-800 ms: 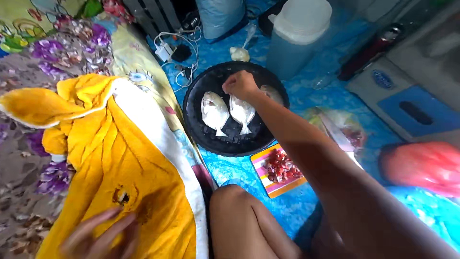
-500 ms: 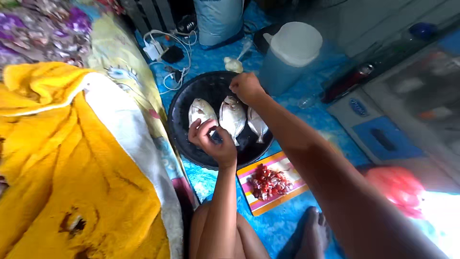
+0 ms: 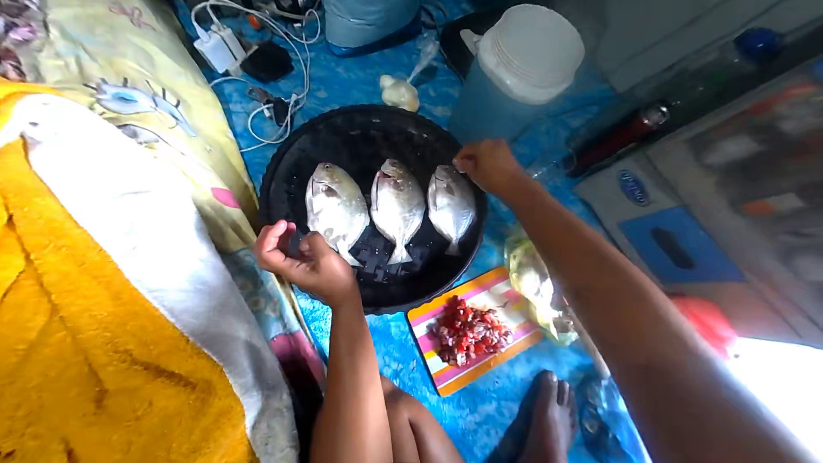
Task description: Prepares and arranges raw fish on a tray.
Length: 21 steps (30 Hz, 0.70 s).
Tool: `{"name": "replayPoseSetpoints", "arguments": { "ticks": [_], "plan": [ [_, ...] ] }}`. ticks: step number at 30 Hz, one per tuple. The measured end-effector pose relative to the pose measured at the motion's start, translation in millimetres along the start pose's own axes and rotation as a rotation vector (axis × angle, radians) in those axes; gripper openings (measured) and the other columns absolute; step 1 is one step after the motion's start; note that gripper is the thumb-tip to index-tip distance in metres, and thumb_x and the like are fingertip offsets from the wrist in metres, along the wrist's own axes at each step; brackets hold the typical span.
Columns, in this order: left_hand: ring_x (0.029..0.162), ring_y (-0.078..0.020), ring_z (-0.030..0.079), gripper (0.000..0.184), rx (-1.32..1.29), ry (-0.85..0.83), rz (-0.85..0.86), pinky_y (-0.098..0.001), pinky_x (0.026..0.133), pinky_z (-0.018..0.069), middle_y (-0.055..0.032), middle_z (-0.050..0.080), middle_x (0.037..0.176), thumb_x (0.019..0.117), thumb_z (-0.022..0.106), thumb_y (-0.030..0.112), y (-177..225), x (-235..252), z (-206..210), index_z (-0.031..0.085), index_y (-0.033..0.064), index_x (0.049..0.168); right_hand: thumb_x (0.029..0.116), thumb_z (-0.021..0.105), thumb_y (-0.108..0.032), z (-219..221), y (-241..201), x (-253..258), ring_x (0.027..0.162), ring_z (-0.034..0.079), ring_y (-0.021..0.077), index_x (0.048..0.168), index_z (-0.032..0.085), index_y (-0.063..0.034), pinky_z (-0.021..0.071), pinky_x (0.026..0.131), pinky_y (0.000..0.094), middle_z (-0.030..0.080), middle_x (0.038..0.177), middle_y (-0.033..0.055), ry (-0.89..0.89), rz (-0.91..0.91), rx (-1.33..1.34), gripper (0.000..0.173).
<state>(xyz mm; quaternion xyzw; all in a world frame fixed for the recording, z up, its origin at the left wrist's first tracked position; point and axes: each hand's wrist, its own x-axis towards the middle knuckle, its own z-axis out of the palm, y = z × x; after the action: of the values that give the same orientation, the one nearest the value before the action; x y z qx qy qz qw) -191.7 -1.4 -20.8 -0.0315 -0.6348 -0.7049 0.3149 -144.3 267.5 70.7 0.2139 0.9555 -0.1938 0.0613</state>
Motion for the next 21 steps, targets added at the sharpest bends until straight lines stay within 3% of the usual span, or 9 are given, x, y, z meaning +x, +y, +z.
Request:
{"name": "replayPoseSetpoints", "arguments": {
  "ticks": [6, 12, 14, 15, 17, 19, 21],
  "plan": [
    [0.112, -0.0104, 0.053, 0.044, -0.035, -0.033, -0.155, -0.0234, 0.093, 0.0492, -0.0124, 0.048, 0.126, 0.0844, 0.052, -0.012, 10.7, 8.8, -8.6, 0.044, -0.0144, 0.128, 0.1060, 0.055, -0.015, 36.2, 36.0, -29.0, 0.101, 0.073, 0.0326, 0.118, 0.072, 0.0023, 0.0555, 0.096, 0.0508, 0.074, 0.109, 0.0209, 0.171, 0.080, 0.265, 0.027],
    [0.110, -0.0102, 0.055, 0.042, -0.009, -0.079, -0.235, -0.0262, 0.091, 0.0509, -0.0102, 0.049, 0.125, 0.0869, 0.053, -0.008, 2.1, 10.4, -5.8, 0.043, -0.0120, 0.128, 0.1082, 0.045, -0.008, 88.6, 40.2, 17.8, 0.125, 0.063, 0.0423, 0.132, 0.067, 0.0016, 0.0456, 0.109, 0.0567, 0.068, 0.130, 0.0258, 0.218, 0.224, 0.180, 0.033],
    [0.111, -0.0100, 0.055, 0.043, -0.014, -0.094, -0.241, -0.0263, 0.092, 0.0513, -0.0096, 0.049, 0.126, 0.0871, 0.054, -0.008, -0.7, 9.2, -5.0, 0.043, -0.0108, 0.128, 0.1064, 0.045, -0.006, 105.9, 35.1, 29.2, 0.134, 0.057, 0.0408, 0.138, 0.061, 0.0030, 0.0425, 0.115, 0.0539, 0.061, 0.141, 0.0258, 0.199, 0.192, 0.113, 0.037],
    [0.111, -0.0098, 0.055, 0.042, -0.014, -0.099, -0.248, -0.0262, 0.093, 0.0507, -0.0089, 0.049, 0.126, 0.0872, 0.054, -0.007, -1.1, 9.5, -4.9, 0.043, -0.0098, 0.128, 0.1078, 0.042, -0.008, 115.1, 33.4, 28.7, 0.143, 0.047, 0.0408, 0.144, 0.055, 0.0048, 0.0356, 0.121, 0.0521, 0.052, 0.150, 0.0269, 0.182, 0.151, 0.075, 0.040],
    [0.111, -0.0099, 0.054, 0.043, -0.011, -0.116, -0.284, -0.0263, 0.093, 0.0496, -0.0082, 0.049, 0.125, 0.0874, 0.053, -0.006, -0.2, 10.1, -7.0, 0.043, -0.0073, 0.129, 0.1081, 0.043, -0.013, 137.2, 32.6, 8.9, 0.152, 0.032, 0.0442, 0.151, 0.044, 0.0079, 0.0250, 0.125, 0.0552, 0.038, 0.160, 0.0299, 0.182, 0.033, 0.005, 0.047],
    [0.110, -0.0086, 0.054, 0.043, -0.011, -0.126, -0.319, -0.0254, 0.092, 0.0497, -0.0066, 0.049, 0.124, 0.0884, 0.053, -0.005, 2.6, 10.4, -7.1, 0.043, -0.0056, 0.130, 0.1055, 0.051, -0.011, 158.0, 33.9, -29.2, 0.151, 0.033, 0.0459, 0.149, 0.046, 0.0096, 0.0272, 0.124, 0.0571, 0.039, 0.159, 0.0304, 0.208, -0.128, -0.053, 0.048],
    [0.109, -0.0078, 0.054, 0.043, -0.010, -0.125, -0.335, -0.0244, 0.091, 0.0499, -0.0067, 0.048, 0.123, 0.0884, 0.053, -0.005, 5.6, 9.3, -6.9, 0.042, -0.0058, 0.130, 0.1044, 0.052, -0.010, 168.3, 39.2, -60.7, 0.151, 0.036, 0.0420, 0.148, 0.048, 0.0087, 0.0307, 0.124, 0.0521, 0.042, 0.159, 0.0270, 0.197, -0.200, -0.093, 0.048]
  ]
}}
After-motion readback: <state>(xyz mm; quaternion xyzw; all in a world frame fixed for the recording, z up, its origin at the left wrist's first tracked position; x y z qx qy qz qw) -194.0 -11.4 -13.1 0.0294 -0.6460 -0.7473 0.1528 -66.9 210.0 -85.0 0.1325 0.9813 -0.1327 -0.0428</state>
